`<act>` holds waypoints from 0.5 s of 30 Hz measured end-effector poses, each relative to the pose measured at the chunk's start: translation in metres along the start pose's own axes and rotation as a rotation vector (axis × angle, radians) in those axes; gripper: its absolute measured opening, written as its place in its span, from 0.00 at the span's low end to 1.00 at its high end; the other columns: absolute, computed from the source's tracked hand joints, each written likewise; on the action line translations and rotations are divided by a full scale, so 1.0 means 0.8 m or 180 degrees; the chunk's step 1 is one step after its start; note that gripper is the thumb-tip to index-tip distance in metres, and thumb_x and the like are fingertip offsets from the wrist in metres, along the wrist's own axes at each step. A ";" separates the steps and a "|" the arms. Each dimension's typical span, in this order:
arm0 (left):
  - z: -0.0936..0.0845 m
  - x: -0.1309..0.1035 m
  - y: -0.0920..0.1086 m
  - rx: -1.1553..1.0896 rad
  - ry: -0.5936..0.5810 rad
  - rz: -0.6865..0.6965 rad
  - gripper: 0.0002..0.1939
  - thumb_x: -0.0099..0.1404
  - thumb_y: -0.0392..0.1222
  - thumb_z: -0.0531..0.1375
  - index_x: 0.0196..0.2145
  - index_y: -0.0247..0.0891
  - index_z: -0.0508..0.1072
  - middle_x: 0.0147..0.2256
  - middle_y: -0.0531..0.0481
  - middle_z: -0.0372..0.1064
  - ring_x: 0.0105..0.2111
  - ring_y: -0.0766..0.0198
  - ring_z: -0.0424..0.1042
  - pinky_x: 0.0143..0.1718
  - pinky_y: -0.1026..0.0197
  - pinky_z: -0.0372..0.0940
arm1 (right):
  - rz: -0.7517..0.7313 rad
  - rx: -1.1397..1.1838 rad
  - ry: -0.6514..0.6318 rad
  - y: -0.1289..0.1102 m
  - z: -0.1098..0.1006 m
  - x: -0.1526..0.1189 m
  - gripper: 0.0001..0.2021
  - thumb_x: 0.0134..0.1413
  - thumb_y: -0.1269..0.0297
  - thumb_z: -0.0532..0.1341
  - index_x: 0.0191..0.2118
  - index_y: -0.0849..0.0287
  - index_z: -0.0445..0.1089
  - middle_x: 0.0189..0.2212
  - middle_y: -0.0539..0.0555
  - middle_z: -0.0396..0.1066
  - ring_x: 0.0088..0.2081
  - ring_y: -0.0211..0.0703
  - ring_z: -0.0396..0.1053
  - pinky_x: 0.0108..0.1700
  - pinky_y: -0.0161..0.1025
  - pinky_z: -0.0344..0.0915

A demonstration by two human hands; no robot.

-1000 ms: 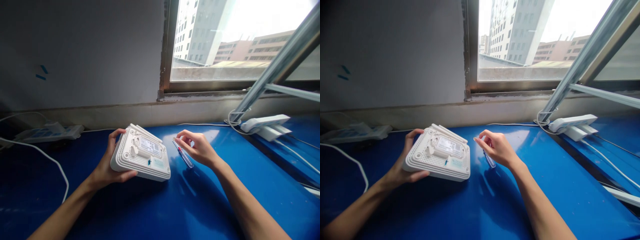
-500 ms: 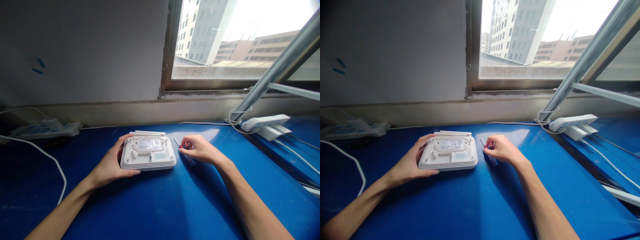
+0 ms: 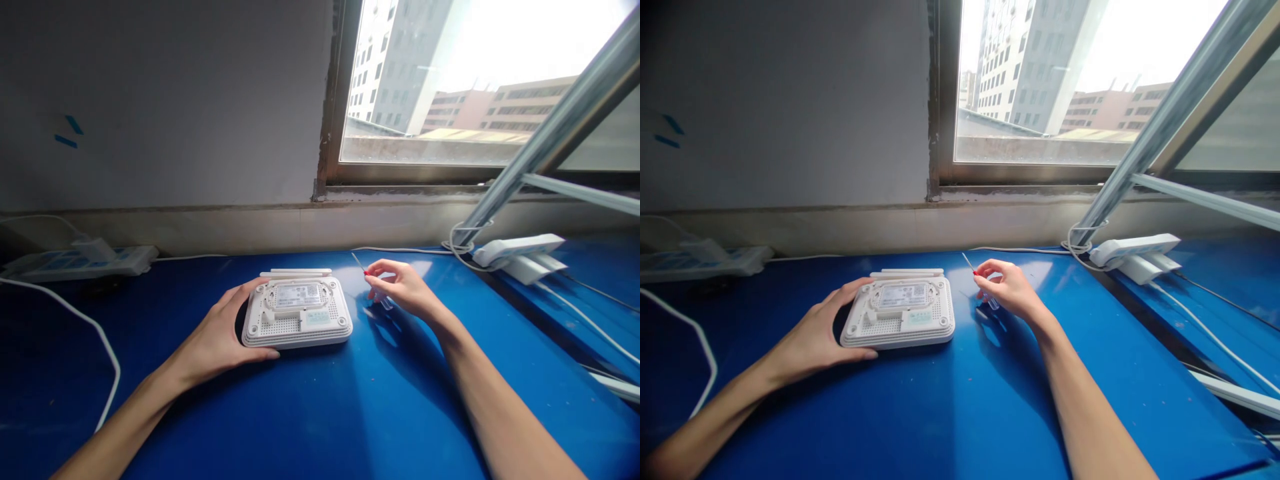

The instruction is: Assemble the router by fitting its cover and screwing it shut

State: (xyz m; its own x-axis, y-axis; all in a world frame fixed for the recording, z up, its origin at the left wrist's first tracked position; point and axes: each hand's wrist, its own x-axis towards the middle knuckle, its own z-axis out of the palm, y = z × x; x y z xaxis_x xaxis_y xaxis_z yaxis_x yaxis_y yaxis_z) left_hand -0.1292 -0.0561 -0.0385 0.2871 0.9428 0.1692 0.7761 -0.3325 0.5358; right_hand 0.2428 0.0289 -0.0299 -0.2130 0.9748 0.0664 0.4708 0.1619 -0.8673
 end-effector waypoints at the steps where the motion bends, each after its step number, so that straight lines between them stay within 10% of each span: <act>1: 0.000 0.000 0.000 0.0000 -0.0007 0.0023 0.56 0.53 0.60 0.76 0.72 0.55 0.53 0.70 0.44 0.59 0.68 0.39 0.63 0.67 0.37 0.62 | -0.0018 0.0096 -0.0034 0.000 0.000 0.000 0.18 0.54 0.46 0.68 0.38 0.57 0.73 0.31 0.53 0.76 0.28 0.46 0.78 0.31 0.42 0.74; 15: 0.011 -0.005 -0.007 0.0016 0.0165 0.0074 0.63 0.51 0.61 0.76 0.75 0.58 0.47 0.69 0.42 0.61 0.65 0.34 0.67 0.61 0.36 0.69 | 0.0119 0.0686 -0.0094 -0.005 -0.017 -0.005 0.24 0.56 0.39 0.67 0.41 0.58 0.73 0.33 0.49 0.70 0.23 0.32 0.54 0.24 0.35 0.52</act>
State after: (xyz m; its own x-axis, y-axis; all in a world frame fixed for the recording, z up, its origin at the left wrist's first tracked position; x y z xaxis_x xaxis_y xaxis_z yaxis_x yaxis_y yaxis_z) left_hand -0.1302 -0.0585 -0.0495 0.2757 0.9347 0.2243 0.7724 -0.3543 0.5271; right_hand 0.2533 0.0268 -0.0202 -0.2252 0.9741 0.0204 0.2857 0.0860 -0.9545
